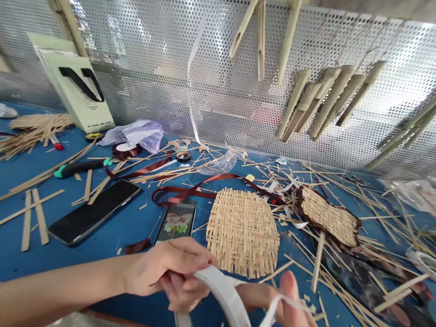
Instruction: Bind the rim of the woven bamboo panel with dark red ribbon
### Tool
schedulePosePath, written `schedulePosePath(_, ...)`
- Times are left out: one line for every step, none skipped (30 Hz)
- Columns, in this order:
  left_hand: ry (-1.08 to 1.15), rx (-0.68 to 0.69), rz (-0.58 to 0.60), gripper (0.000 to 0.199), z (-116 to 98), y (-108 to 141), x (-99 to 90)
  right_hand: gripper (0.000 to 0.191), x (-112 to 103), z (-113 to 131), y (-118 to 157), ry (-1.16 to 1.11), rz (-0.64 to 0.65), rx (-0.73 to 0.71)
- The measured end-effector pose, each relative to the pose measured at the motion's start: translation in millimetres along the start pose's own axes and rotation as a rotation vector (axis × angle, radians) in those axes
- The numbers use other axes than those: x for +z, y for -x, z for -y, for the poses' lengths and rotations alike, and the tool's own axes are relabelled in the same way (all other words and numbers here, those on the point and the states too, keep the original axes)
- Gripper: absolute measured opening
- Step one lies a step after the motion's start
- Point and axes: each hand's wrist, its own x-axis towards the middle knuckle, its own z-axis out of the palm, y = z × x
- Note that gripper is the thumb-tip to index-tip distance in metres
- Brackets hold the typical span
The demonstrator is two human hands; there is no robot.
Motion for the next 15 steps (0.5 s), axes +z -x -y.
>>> schedulePosePath(0.008,-0.015,-0.001,0.038,0.5,-0.8,-1.0,0.093,-2.8,2.1,0.3,0.007,0.007,-0.032)
schedulePosePath(0.014,-0.028,0.0,0.038,1.2,-1.5,-2.0,0.092,-5.7,5.0,0.6,0.018,0.011,-0.054)
schedulePosePath(0.018,-0.039,0.005,0.037,1.9,-2.2,-3.1,0.092,-8.5,8.3,0.7,0.037,0.008,-0.052)
schedulePosePath(0.015,-0.045,0.012,0.037,2.8,-2.9,-4.1,0.096,-11.1,11.5,0.4,0.063,-0.002,-0.029)
schedulePosePath(0.013,-0.041,0.016,0.037,3.7,-3.3,-5.0,0.101,-13.7,13.6,-0.5,0.083,-0.012,-0.003)
schedulePosePath(0.013,-0.031,0.021,0.037,4.7,-3.4,-5.8,0.109,-16.5,13.8,-2.1,0.091,-0.02,0.036)
schedulePosePath(0.016,-0.015,0.023,0.037,5.6,-3.0,-6.5,0.116,-19.9,11.2,-4.1,0.083,-0.028,0.094)
schedulePosePath(0.02,0.007,0.024,0.038,6.3,-1.9,-7.1,0.12,-23.7,5.2,-6.6,0.062,-0.036,0.161)
schedulePosePath(0.023,0.029,0.023,0.038,6.8,-0.2,-7.5,0.121,-27.9,-4.6,-9.1,0.025,-0.055,0.278)
schedulePosePath(0.023,0.047,0.025,0.039,7.0,2.1,-7.7,0.116,-32.0,-17.8,-11.5,0.018,-0.121,0.44)
schedulePosePath(0.013,0.054,0.03,0.039,6.9,4.7,-7.6,0.107,-35.4,-33.5,-13.5,0.044,-0.188,0.639)
schedulePosePath(-0.009,0.048,0.037,0.039,6.6,7.4,-7.3,0.1,-37.8,-50.5,-15.1,0.085,-0.253,0.836)
schedulePosePath(-0.033,0.038,0.041,0.039,6.4,9.8,-6.7,0.096,-38.7,-67.3,-16.3,0.111,-0.275,1.018)
schedulePosePath(-0.053,0.025,0.047,0.039,6.2,11.7,-6.0,0.095,-38.3,-82.7,-17.3,0.1,-0.272,1.084)
schedulePosePath(-0.067,0.014,0.053,0.04,6.4,12.8,-5.2,0.095,-36.9,-95.7,-18.2,0.08,-0.266,1.099)
